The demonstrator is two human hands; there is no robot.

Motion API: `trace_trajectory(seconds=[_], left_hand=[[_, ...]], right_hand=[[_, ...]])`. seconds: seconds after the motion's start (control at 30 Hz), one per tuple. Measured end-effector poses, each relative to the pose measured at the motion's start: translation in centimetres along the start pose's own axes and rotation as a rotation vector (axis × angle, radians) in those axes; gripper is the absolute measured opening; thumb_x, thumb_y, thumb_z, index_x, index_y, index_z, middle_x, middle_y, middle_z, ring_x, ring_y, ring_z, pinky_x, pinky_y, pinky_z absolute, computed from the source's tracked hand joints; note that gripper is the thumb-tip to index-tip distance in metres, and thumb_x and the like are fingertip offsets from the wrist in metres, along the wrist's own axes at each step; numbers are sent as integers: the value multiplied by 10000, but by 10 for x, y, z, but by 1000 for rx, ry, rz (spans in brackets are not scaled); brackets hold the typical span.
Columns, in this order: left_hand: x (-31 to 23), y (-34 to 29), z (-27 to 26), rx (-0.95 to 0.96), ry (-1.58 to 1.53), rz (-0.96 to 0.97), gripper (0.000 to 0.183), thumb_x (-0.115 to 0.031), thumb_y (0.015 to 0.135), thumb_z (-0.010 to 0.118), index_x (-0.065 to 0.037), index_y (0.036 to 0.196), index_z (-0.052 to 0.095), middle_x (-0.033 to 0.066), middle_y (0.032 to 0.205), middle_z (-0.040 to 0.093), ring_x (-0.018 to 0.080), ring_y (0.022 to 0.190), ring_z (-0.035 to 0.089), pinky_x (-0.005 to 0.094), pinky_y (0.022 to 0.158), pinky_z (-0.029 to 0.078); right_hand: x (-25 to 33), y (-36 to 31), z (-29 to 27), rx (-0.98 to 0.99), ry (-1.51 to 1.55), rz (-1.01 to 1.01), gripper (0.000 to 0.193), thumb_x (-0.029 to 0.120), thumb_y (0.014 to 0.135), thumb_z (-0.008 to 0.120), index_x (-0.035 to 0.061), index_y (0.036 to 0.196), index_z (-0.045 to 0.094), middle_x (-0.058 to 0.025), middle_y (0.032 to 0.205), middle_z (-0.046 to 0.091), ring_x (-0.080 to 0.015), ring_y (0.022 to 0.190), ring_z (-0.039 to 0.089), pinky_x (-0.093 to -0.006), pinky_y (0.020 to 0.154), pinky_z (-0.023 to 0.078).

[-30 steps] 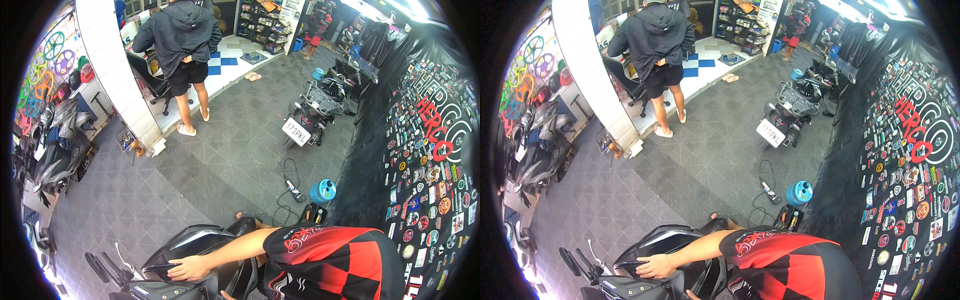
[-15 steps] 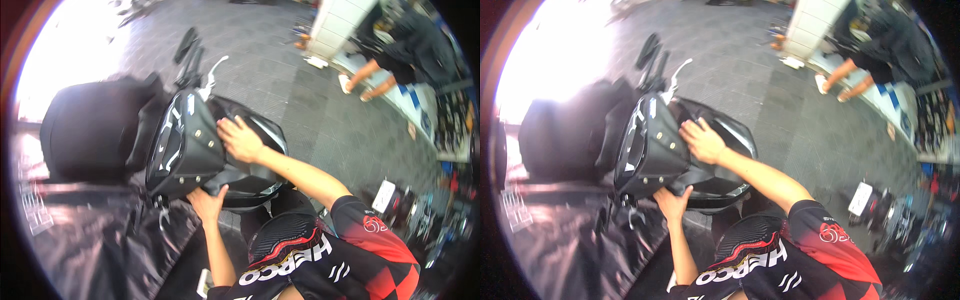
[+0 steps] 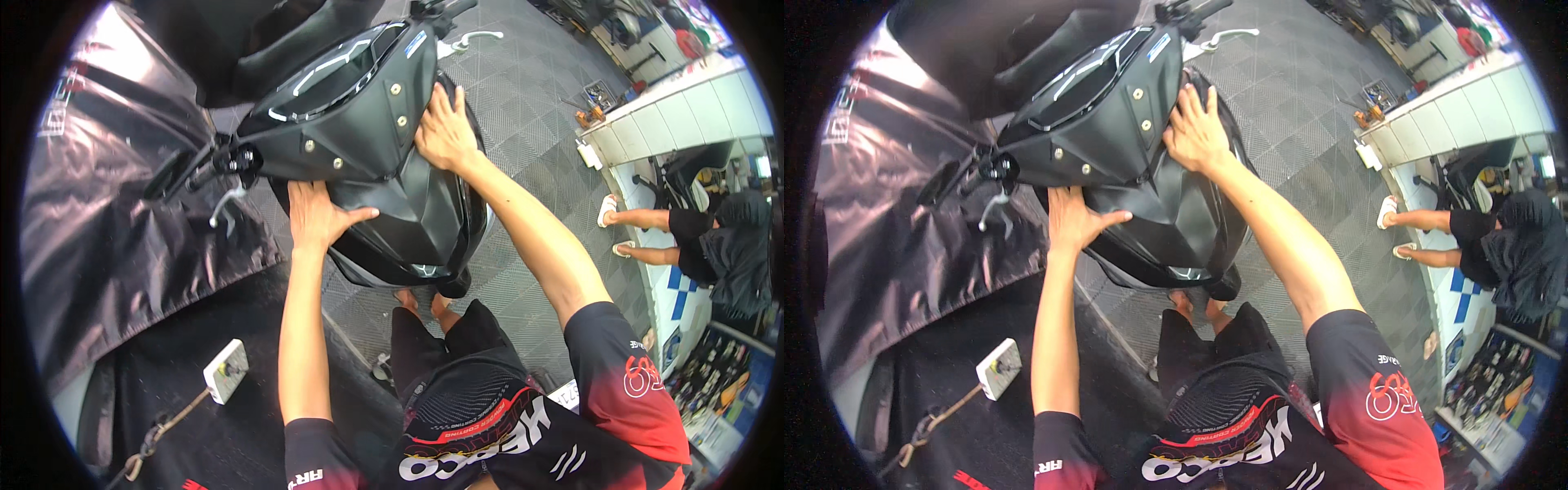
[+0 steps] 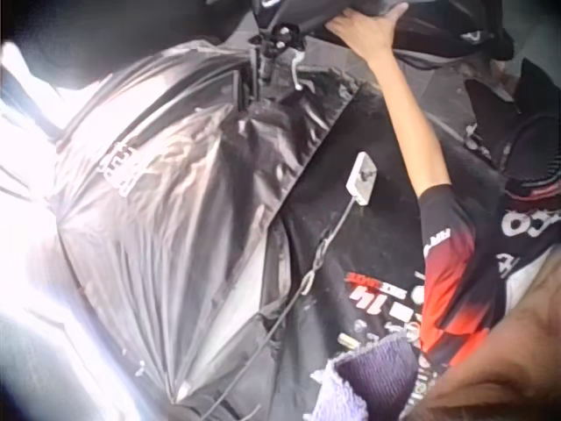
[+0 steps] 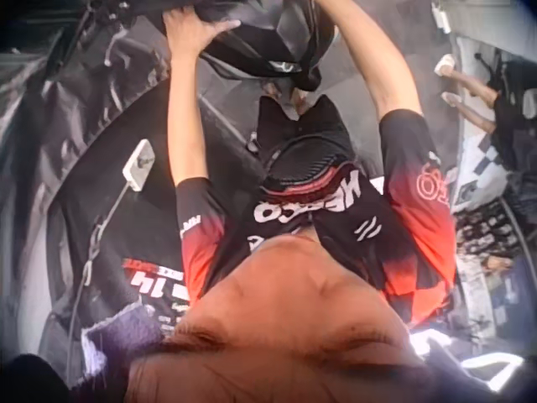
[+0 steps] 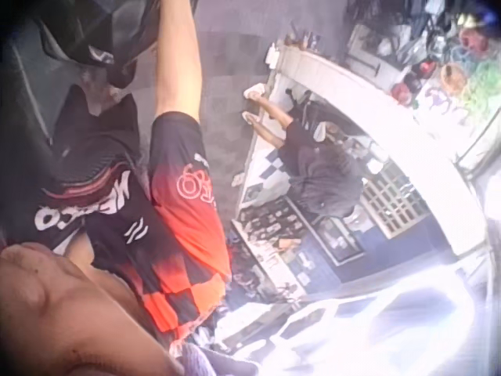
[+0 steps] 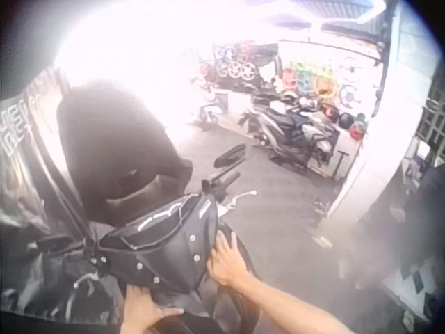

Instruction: The person takes a plastic fairing piece from a shelf and positions it onto the front of a motorcycle, aligning it by hand and pressing it into place.

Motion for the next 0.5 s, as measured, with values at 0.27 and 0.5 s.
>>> trace_trajectory(seconds=[0.27,0.5], left_hand=[[7,-5,4,76,-24,-136,1253,-677,467,921,33,1407,494,237,1370,516,420,1274,469,482,1138,397],[8,-4,1,46,12,-113,1252,-691,477,916,52,1398,506,226,1344,519,394,1245,484,464,1135,407]], right_hand=[[4,0,5,-7,-16,-51,536,354,945,474,-75,1238,608,-245,1366,527,-363,1379,434,-625,1202,268],[1,-3,15,-20,-5,-86,564,369,960,448,-86,1264,584,-263,1392,506,-375,1393,421,-574,1200,294]])
Point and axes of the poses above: each hand's wrist, its own y-axis towards the middle knuckle, its own z-axis out of the palm, x = y × z, the point moved 6 cm from there along y, towards the middle knuckle
